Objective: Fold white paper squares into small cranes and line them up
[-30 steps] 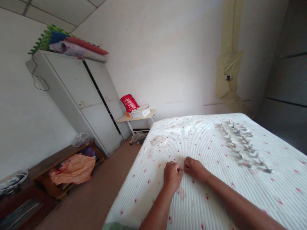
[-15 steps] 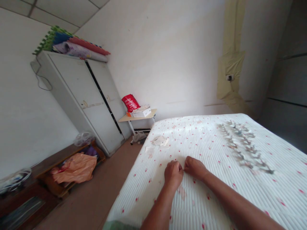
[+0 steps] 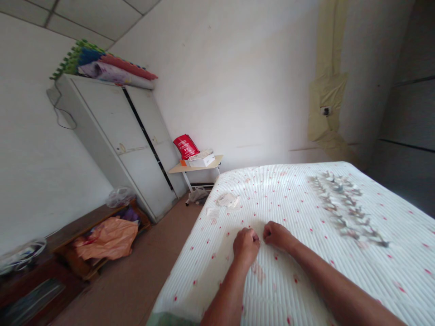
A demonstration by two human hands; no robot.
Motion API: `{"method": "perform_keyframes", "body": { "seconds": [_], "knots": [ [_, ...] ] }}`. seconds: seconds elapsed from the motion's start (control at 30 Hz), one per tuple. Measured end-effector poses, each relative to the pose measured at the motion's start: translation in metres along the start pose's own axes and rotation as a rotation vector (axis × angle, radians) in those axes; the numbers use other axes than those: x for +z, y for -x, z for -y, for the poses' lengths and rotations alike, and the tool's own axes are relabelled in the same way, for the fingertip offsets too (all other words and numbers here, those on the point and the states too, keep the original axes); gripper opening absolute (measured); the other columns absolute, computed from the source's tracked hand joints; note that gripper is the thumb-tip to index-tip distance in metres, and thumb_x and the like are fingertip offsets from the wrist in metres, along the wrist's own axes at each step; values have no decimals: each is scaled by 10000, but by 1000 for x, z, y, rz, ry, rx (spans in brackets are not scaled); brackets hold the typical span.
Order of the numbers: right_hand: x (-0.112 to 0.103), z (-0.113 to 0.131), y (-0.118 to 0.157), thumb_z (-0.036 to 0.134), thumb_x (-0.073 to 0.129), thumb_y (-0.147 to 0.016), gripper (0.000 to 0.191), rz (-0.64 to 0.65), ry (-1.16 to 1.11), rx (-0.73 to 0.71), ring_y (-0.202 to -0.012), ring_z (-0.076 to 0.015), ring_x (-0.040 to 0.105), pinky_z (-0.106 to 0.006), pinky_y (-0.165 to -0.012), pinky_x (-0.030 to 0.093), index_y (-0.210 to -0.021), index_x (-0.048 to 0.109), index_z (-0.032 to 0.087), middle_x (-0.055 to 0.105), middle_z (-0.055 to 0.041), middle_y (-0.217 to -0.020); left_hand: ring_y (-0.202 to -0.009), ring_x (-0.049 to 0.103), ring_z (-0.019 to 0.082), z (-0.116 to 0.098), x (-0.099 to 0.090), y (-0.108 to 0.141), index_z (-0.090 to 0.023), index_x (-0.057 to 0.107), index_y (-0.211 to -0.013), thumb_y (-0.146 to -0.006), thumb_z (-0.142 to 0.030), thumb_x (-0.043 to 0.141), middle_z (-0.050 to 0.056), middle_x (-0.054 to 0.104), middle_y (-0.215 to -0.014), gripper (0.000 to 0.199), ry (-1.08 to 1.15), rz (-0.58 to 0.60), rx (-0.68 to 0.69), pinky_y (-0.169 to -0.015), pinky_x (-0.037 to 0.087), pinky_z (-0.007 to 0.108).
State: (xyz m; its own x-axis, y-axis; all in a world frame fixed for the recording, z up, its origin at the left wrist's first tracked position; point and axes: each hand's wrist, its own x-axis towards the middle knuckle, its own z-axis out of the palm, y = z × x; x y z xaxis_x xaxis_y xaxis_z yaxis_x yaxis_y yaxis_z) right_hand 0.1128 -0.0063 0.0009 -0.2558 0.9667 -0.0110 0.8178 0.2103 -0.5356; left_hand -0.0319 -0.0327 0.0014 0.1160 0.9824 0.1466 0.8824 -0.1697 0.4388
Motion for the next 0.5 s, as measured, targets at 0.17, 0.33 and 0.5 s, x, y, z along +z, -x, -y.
{"method": "perform_keyframes", "body": {
  "seconds": [0.17, 0.33, 0.5],
  "knots": [
    [2, 7, 5, 198, 588, -643, 50, -69, 42, 57, -636, -112, 532, -197, -541, 332, -669, 609, 161, 588, -23, -734, -742, 534, 126, 0, 2, 1, -186, 615, -699, -705, -139, 519, 12, 607, -768, 106, -10, -14, -2, -634, 354, 216],
    [6, 11, 6, 169, 565, -641, 48, -94, 93, 61, -653, -116, 532, -205, -552, 325, -665, 606, 167, 580, -29, -763, -752, 545, 127, 3, 1, -1, -195, 624, -705, -680, -145, 524, 7, 616, -775, 115, 9, 11, -9, -649, 367, 216],
    [2, 14, 7, 160, 562, -636, 59, -77, 96, 79, -658, -122, 541, -206, -540, 321, -671, 609, 170, 587, -32, -771, -733, 566, 124, 6, 0, -4, -209, 640, -715, -655, -163, 537, -1, 639, -788, 128, 55, 79, -29, -613, 368, 210]
  ]
}}
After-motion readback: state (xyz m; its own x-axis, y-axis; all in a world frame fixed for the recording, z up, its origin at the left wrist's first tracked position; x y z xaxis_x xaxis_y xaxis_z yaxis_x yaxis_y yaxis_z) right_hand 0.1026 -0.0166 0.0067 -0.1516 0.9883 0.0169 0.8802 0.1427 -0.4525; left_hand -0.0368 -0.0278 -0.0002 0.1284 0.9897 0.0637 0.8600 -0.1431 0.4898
